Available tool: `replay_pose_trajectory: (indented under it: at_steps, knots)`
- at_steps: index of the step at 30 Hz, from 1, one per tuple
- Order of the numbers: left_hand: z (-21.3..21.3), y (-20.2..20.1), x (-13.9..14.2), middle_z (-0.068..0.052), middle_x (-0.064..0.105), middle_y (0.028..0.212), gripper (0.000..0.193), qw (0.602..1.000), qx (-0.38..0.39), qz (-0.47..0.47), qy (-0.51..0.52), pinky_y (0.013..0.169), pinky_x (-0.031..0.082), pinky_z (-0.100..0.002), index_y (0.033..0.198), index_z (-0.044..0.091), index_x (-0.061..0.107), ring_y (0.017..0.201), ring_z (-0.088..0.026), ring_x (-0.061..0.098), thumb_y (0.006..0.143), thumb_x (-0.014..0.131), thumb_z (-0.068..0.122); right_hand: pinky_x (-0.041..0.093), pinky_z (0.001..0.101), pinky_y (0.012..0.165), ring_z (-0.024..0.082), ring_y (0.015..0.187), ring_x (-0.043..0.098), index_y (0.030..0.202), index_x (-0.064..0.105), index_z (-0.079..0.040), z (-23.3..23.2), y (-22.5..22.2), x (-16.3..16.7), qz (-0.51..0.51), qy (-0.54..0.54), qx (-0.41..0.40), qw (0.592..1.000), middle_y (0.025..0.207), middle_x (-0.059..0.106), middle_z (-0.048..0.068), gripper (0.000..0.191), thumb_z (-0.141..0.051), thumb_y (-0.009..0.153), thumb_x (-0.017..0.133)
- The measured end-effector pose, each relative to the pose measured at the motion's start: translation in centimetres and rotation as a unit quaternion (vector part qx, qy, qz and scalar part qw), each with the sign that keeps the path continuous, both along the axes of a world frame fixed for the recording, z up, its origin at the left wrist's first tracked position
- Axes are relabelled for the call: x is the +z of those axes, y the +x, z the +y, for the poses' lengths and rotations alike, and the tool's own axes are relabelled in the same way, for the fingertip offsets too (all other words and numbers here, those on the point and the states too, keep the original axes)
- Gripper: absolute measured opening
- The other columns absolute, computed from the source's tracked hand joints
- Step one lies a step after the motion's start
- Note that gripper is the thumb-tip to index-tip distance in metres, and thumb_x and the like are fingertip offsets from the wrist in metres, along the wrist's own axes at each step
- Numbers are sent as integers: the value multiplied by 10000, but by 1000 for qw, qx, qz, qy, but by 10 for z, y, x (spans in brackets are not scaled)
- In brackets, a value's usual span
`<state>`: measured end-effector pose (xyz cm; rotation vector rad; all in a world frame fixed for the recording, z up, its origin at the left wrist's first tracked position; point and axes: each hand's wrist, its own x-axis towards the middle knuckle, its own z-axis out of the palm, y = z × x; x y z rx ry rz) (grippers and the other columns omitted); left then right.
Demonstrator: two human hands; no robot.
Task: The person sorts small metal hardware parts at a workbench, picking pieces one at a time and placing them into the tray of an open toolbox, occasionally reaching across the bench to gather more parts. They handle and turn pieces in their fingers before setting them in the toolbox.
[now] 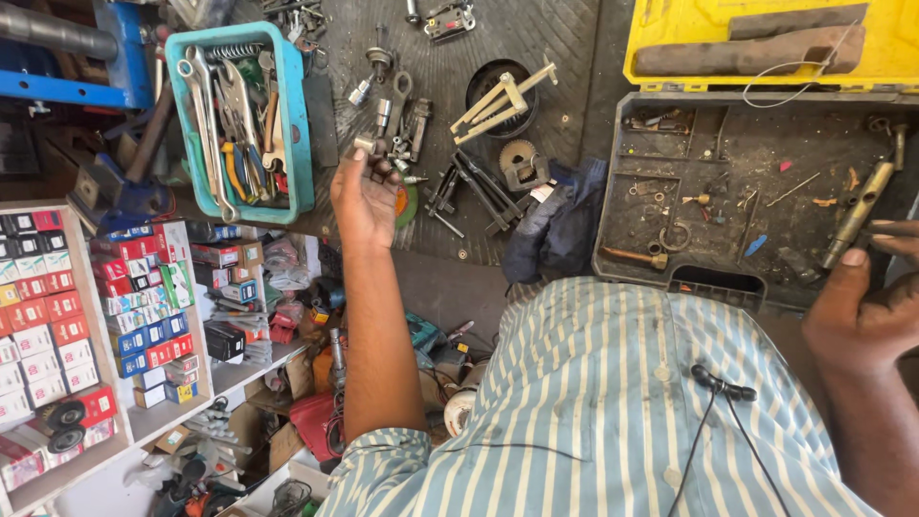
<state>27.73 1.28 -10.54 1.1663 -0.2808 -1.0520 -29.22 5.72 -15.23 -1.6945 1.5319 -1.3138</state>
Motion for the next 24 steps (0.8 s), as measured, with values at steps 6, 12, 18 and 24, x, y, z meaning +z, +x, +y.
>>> replay_pose_trajectory:
  at_steps: [6, 12, 18, 24]
  knots:
    - [-10, 15, -4, -113, 663, 977, 218, 987, 30, -152, 39, 698, 497, -398, 1136, 39, 686, 818, -234, 592, 947, 732, 135, 476, 374, 986, 269, 1106, 579, 1185, 508, 57, -10, 14, 24, 30, -53, -28, 998, 1238, 561, 199, 161, -16, 1113, 632]
    - [-14, 44, -16, -194, 684, 1148, 276, 615, -56, -775, 134, 942, 501, -480, 1191, 19, 694, 1074, -403, 642, 964, 832, 97, 487, 342, 938, 238, 1055, 581, 1181, 534, 9, -8, 34, 55, 30, -67, -90, 993, 1219, 551, 168, 151, -28, 1107, 661]
    - [-27, 7, 23, -175, 660, 1175, 259, 672, -4, -736, 81, 1010, 493, -466, 1194, -16, 667, 1135, -366, 639, 946, 735, 1, 490, 297, 957, 177, 1058, 568, 1232, 519, 11, -5, 35, 66, -111, -27, -121, 986, 1235, 542, 115, 171, 38, 1118, 643]
    - [-42, -150, 64, -104, 718, 1110, 181, 695, -210, -679, -105, 1016, 517, -426, 1110, 79, 712, 1079, -296, 663, 947, 654, 26, 488, 260, 939, 137, 1010, 582, 1240, 510, -6, -4, 31, 55, -223, 38, -150, 963, 1195, 589, 92, 185, 81, 1101, 597]
